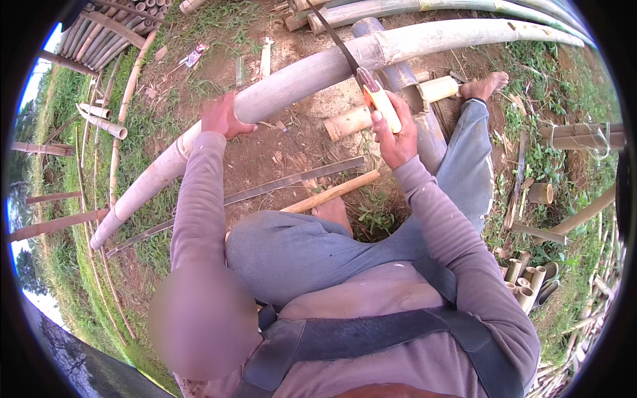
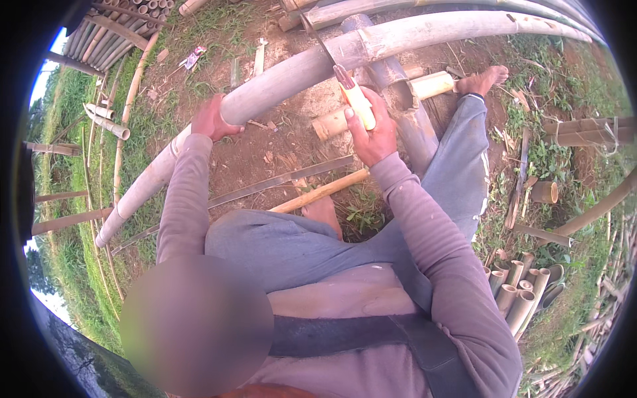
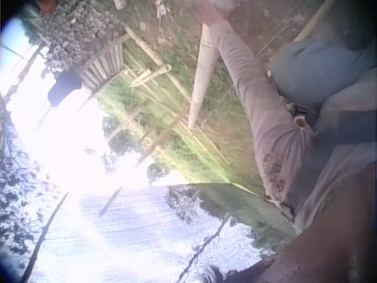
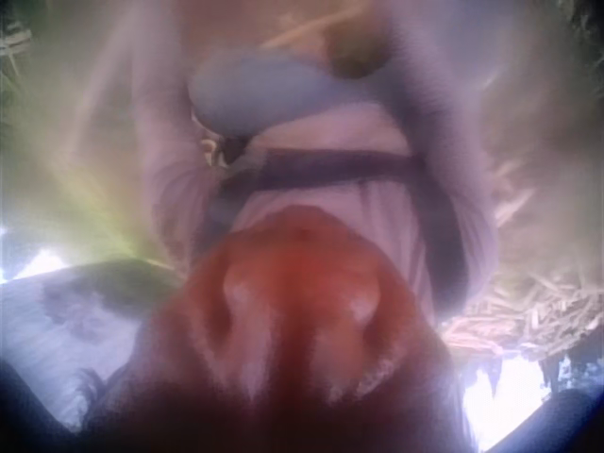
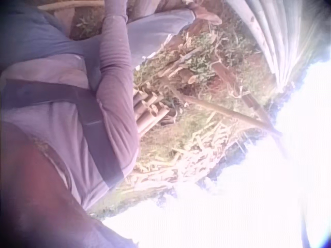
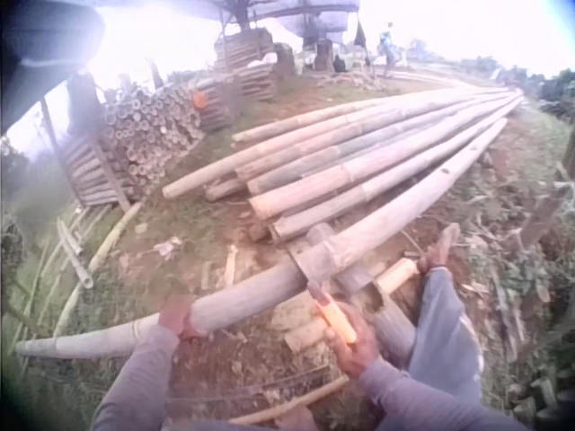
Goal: The person uses a hand saw to cut long bamboo poles into shorter sections. They position each pole on a small wooden support, saw through it, then move the cut piece aside and repeat the process with additional poles.
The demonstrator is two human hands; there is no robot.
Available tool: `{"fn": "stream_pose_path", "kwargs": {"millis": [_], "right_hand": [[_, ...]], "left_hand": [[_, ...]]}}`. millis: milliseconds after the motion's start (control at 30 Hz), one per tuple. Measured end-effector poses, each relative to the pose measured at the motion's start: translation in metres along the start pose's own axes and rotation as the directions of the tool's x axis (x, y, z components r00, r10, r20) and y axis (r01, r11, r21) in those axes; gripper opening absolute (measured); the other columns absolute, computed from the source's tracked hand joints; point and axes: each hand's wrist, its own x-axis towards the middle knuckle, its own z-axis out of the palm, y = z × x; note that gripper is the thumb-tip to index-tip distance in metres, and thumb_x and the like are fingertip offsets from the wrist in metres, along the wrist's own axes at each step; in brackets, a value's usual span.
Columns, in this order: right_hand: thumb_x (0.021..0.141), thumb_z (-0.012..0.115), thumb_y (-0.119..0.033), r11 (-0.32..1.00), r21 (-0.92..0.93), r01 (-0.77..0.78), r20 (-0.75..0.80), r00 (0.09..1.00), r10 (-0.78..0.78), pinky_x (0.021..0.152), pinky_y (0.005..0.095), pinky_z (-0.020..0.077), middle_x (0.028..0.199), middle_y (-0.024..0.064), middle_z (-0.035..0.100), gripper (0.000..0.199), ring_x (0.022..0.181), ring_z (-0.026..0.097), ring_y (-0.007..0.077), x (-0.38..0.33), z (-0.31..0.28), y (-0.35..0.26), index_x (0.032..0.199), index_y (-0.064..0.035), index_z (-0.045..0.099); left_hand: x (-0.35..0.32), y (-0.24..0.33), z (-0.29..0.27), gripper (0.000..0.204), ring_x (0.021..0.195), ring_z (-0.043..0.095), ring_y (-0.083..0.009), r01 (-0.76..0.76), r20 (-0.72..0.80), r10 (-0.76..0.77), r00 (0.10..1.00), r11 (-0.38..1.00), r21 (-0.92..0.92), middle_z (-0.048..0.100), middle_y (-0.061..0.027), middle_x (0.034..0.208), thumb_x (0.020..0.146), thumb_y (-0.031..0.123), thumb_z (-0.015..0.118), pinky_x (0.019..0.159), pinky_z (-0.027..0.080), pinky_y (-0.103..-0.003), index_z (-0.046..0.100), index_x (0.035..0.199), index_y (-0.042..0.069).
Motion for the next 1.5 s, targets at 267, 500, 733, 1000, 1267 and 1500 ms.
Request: {"fn": "stream_pose_path", "kwargs": {"millis": [267,500,733,1000,1267,1500], "right_hand": [[0.101,0.073,-0.015,0.983,-0.019,-0.183,0.103,0.977,0.184,0.08,0.0345,0.0569,0.104,0.0149,0.076,0.033,0.087,0.072,0.0214,0.058,-0.012,-0.078,0.129,0.0024,0.068],[0.105,0.069,-0.022,0.962,-0.021,-0.273,0.146,0.951,0.273,0.092,0.0346,0.0567,0.133,0.0201,0.069,0.048,0.112,0.07,0.0218,-0.108,-0.124,-0.1,0.141,0.009,0.061],[0.105,0.068,-0.013,0.986,0.023,-0.163,0.094,0.983,0.16,0.056,0.0248,0.0504,0.099,0.007,0.071,0.033,0.065,0.061,0.0069,0.06,0.004,-0.058,0.133,0.0045,0.065],[0.106,0.066,-0.02,0.974,-0.098,-0.203,0.134,0.967,0.215,0.067,0.0254,0.057,0.123,0.0148,0.072,0.044,0.088,0.07,0.014,-0.063,-0.081,-0.083,0.14,0.0066,0.062],[0.106,0.068,-0.015,0.973,-0.036,-0.226,0.088,0.97,0.228,0.064,0.0263,0.0528,0.099,0.0065,0.072,0.036,0.073,0.062,0.0079,0.029,-0.018,-0.035,0.136,0.0033,0.065],[0.106,0.066,-0.016,0.99,-0.029,-0.137,0.126,0.982,0.14,0.057,0.0233,0.0497,0.108,0.0109,0.074,0.042,0.067,0.062,0.0079,-0.027,-0.046,-0.062,0.142,0.0059,0.06]], "left_hand": [[-0.006,0.002,0.011,0.105,0.123,0.065,-0.0398,-0.005,-0.129,0.01,0.992,0.999,0.042,0.068,-0.0193,0.132,0.061,0.046,0.097,0.107,0.051,-0.049,0.051,0.149,0.009],[-0.019,-0.011,0.033,0.099,0.125,0.064,-0.0385,-0.012,-0.258,0.019,0.966,1.0,0.029,0.066,-0.0161,0.132,0.061,0.041,0.097,0.107,0.051,-0.048,0.053,0.143,0.008],[-0.002,-0.002,0.037,0.091,0.121,0.067,-0.0362,-0.049,-0.282,0.049,0.958,0.999,0.008,0.069,-0.0146,0.127,0.063,0.039,0.095,0.108,0.051,-0.048,0.054,0.139,0.012],[-0.015,-0.014,0.03,0.089,0.123,0.066,-0.036,-0.006,-0.177,0.002,0.984,1.0,-0.022,0.069,-0.0138,0.128,0.064,0.039,0.094,0.108,0.051,-0.046,0.054,0.138,0.012],[-0.003,-0.005,0.05,0.089,0.126,0.065,-0.0354,-0.061,-0.34,0.058,0.939,0.998,0.002,0.067,-0.0141,0.133,0.063,0.036,0.094,0.109,0.05,-0.049,0.054,0.139,0.013],[-0.006,-0.017,0.04,0.091,0.128,0.064,-0.0348,-0.005,-0.275,-0.001,0.962,1.0,-0.019,0.066,-0.0123,0.137,0.063,0.035,0.094,0.11,0.048,-0.05,0.054,0.141,0.014]]}}
